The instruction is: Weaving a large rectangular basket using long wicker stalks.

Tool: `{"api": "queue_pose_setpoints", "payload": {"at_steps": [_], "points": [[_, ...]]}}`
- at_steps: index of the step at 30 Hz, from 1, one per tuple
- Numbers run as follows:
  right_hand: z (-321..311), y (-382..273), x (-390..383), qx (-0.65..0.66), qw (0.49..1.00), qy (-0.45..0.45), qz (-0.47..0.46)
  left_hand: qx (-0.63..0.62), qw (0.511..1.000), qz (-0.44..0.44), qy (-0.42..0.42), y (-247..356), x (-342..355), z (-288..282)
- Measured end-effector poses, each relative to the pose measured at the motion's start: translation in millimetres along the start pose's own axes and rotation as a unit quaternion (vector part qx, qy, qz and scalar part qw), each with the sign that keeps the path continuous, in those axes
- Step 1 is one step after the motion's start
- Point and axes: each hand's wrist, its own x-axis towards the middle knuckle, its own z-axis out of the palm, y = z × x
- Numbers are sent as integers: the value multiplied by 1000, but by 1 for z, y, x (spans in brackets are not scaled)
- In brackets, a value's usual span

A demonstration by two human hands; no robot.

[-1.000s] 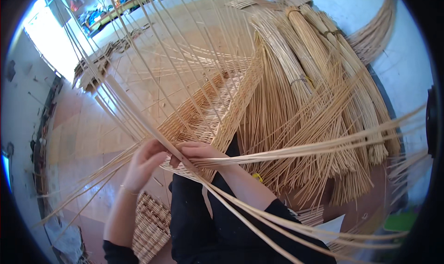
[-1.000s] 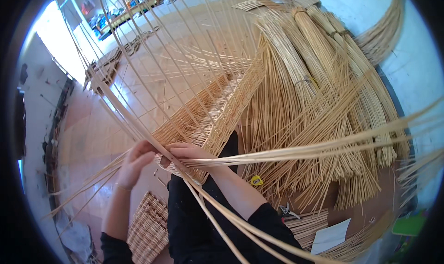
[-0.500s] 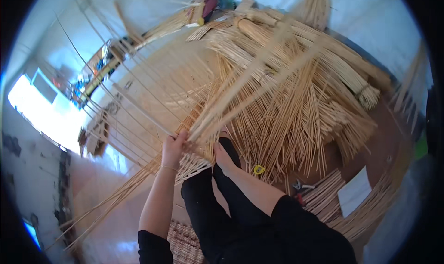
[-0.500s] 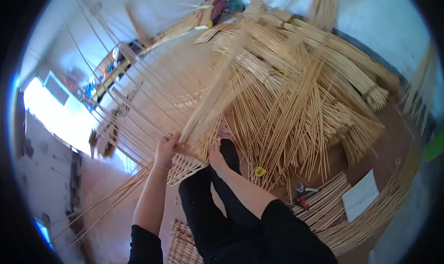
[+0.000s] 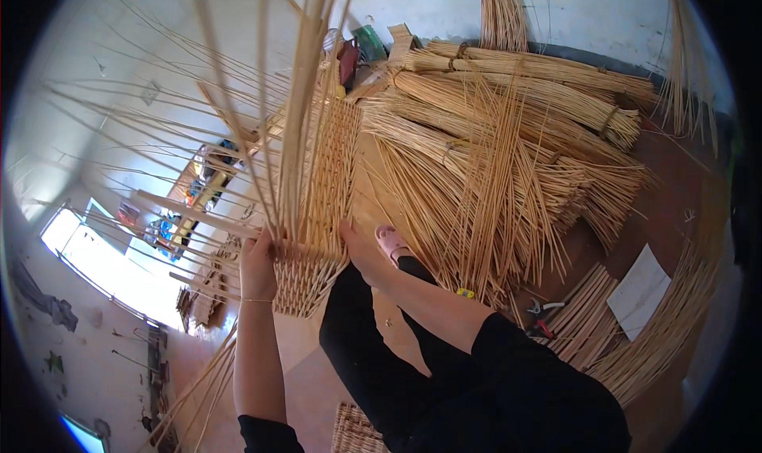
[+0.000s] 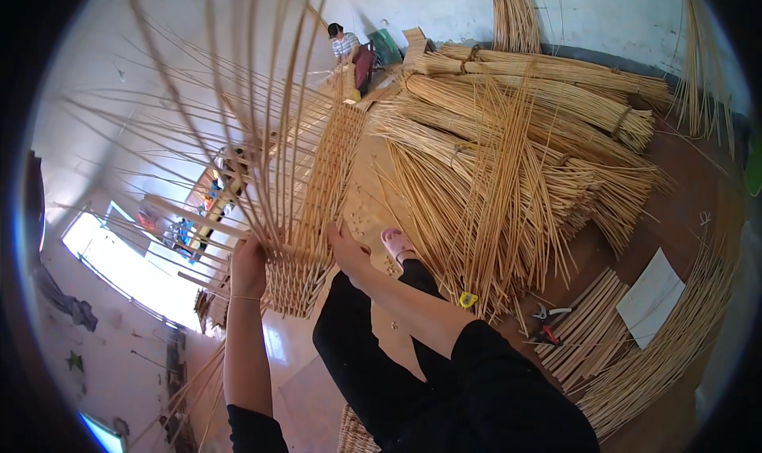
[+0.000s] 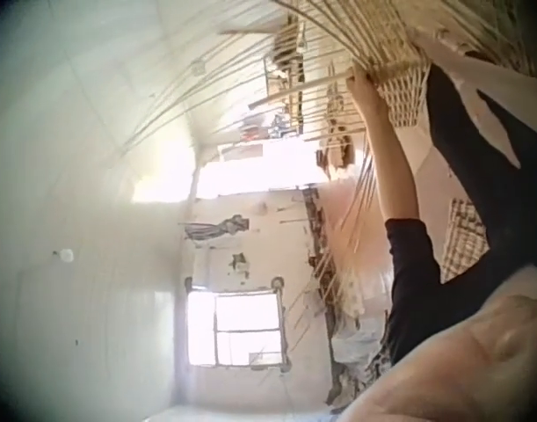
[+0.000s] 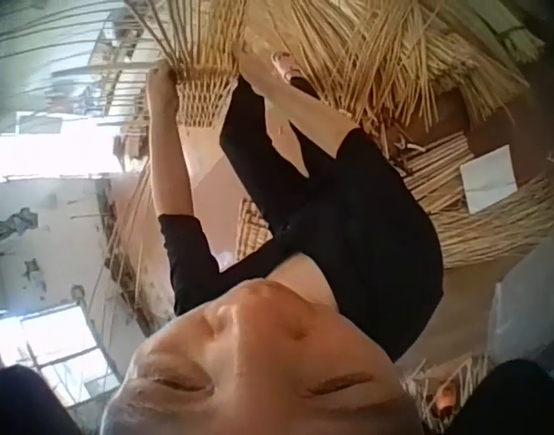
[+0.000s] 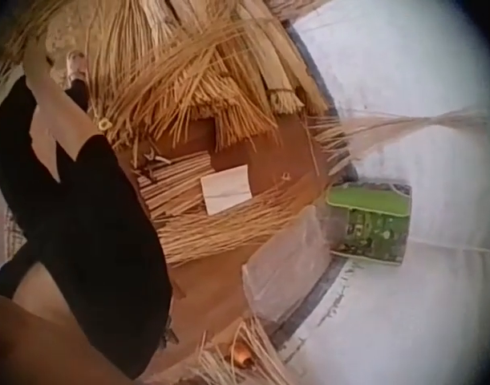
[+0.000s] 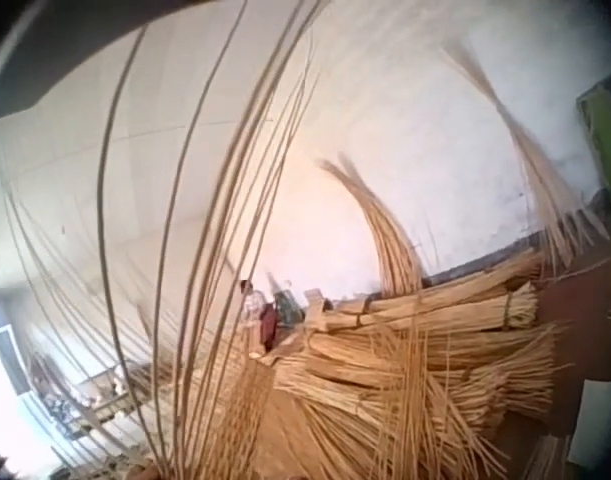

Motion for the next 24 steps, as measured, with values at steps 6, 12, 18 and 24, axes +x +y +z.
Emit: {"api": "queue_pose_setpoints", "payload": {"at_steps": [6, 12, 18, 24], "points": [[30, 14, -23, 59, 996, -29, -58, -142, 989, -26, 42, -41, -11, -52], [5, 55, -48, -144, 954, -244, 95, -159, 978, -119, 60, -137, -34, -137], [-67, 108, -56, -117, 941, -227, 220, -145, 970, -189, 51, -202, -100, -205], [-157, 105, -34, -82, 953, -35, 290, -143, 949, -216, 179, -218, -157, -253]]}}
